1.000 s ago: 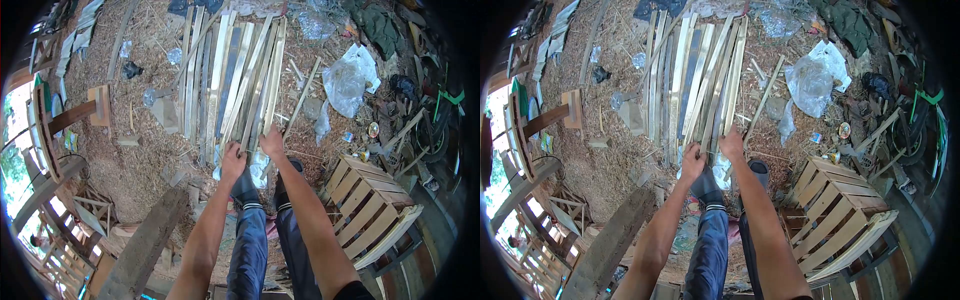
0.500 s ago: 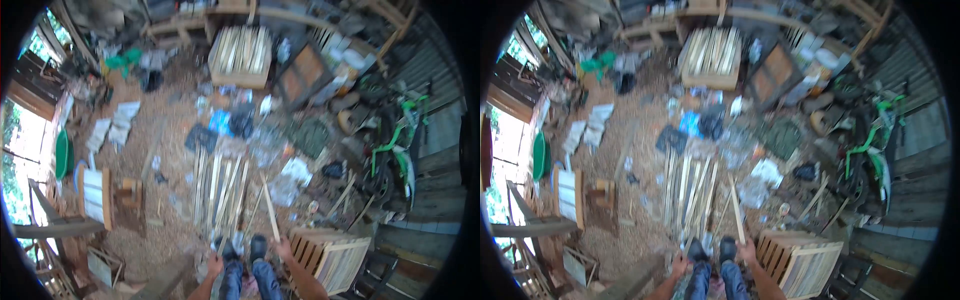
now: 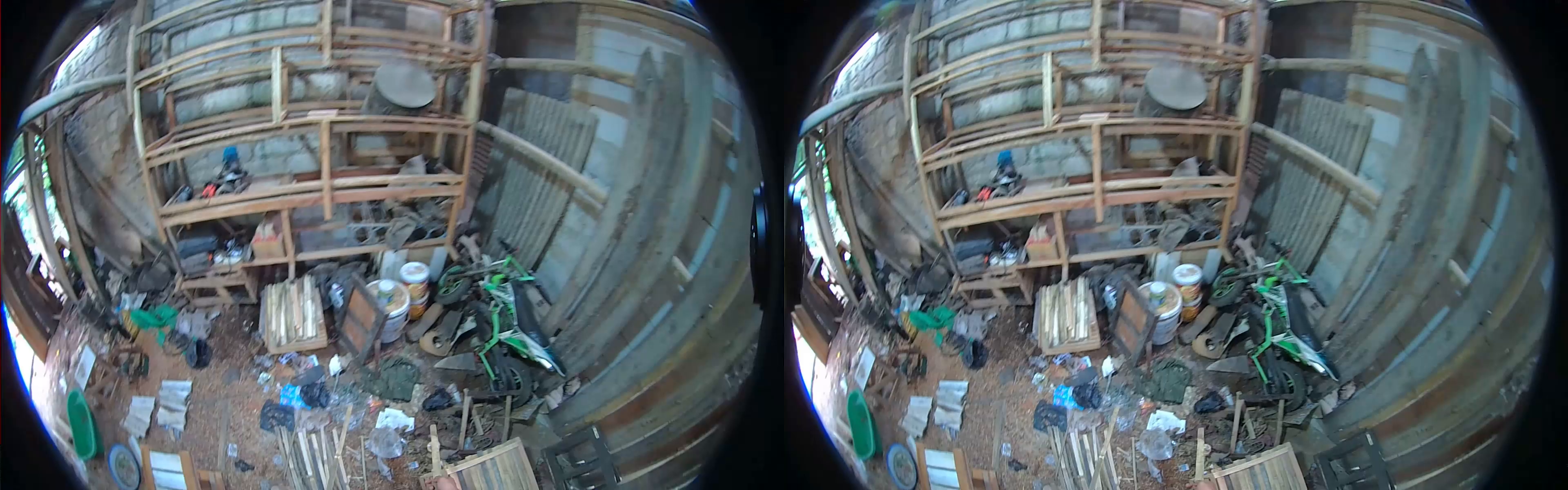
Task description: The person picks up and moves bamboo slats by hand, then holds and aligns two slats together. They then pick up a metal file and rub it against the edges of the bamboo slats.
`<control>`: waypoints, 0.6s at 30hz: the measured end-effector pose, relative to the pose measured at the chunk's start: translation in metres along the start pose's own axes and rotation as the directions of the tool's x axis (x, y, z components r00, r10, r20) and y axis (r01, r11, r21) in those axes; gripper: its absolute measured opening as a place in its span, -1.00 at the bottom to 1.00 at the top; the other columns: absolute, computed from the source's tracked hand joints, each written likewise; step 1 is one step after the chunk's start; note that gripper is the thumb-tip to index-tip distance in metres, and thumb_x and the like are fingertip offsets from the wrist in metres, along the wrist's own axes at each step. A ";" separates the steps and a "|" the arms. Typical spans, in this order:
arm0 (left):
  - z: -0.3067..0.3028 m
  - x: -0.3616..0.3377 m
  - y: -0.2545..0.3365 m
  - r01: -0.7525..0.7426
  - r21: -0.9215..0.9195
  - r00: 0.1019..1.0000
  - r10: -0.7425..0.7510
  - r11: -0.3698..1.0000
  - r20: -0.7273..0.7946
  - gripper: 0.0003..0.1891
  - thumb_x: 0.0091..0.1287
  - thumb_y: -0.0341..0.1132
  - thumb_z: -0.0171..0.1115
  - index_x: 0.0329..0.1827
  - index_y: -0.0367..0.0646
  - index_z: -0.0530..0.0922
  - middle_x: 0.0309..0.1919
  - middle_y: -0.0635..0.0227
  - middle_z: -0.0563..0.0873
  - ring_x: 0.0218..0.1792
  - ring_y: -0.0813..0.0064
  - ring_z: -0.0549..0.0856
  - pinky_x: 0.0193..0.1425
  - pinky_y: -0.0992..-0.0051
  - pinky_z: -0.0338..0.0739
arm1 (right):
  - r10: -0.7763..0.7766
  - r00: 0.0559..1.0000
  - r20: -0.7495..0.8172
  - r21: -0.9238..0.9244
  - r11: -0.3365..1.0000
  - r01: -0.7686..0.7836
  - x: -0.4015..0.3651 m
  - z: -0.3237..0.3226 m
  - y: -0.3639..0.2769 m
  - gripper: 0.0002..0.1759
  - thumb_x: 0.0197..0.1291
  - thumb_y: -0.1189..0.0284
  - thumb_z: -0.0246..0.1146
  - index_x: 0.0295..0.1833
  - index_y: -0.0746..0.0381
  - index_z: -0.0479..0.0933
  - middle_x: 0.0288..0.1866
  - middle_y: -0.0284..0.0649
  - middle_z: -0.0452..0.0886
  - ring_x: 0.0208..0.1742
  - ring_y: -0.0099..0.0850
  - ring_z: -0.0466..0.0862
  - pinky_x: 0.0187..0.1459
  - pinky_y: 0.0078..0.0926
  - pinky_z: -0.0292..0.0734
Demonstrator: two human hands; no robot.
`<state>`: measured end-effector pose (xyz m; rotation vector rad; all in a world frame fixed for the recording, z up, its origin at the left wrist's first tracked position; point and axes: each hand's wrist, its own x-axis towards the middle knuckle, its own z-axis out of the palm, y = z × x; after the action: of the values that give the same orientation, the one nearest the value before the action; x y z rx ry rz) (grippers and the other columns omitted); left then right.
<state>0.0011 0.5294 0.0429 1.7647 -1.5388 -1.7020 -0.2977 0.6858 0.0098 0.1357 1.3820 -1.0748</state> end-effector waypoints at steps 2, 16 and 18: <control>0.002 -0.005 0.019 -0.078 -0.001 0.996 0.078 0.997 0.045 -0.75 0.22 -0.25 0.03 -0.18 -0.26 0.40 -0.51 0.28 0.58 -0.51 0.45 0.56 -0.41 0.45 0.45 | -0.072 0.997 0.037 0.270 0.961 0.059 -0.022 -0.009 -0.006 -0.76 0.16 0.41 0.02 -0.13 0.33 0.43 -0.38 -0.21 0.54 -0.44 -0.40 0.54 -0.38 -0.46 0.50; 0.044 -0.046 0.094 -0.441 0.101 0.818 0.353 0.892 0.455 -0.71 0.21 -0.19 0.10 -0.21 -0.26 0.45 -0.56 0.34 0.58 -0.61 0.54 0.53 -0.50 0.51 0.43 | -0.267 0.830 -0.489 0.330 0.825 0.459 -0.220 0.035 0.045 -0.80 0.16 0.50 -0.05 -0.11 0.35 0.28 -0.27 -0.15 0.51 -0.59 -0.53 0.37 -0.67 -0.63 0.33; 0.049 -0.051 0.086 -0.486 0.183 0.789 0.339 0.854 0.513 -0.68 0.20 -0.17 0.12 -0.18 -0.28 0.45 -0.49 0.27 0.60 -0.49 0.49 0.56 -0.38 0.48 0.44 | -0.255 0.765 -0.591 0.318 0.799 0.511 -0.235 0.040 0.071 -0.81 0.16 0.49 -0.04 -0.13 0.35 0.29 -0.28 -0.15 0.51 -0.61 -0.52 0.40 -0.68 -0.61 0.35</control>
<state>-0.0706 0.5569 0.1240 1.0141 -2.3063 -1.7930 -0.1798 0.8232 0.1797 0.5443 1.6526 -1.8291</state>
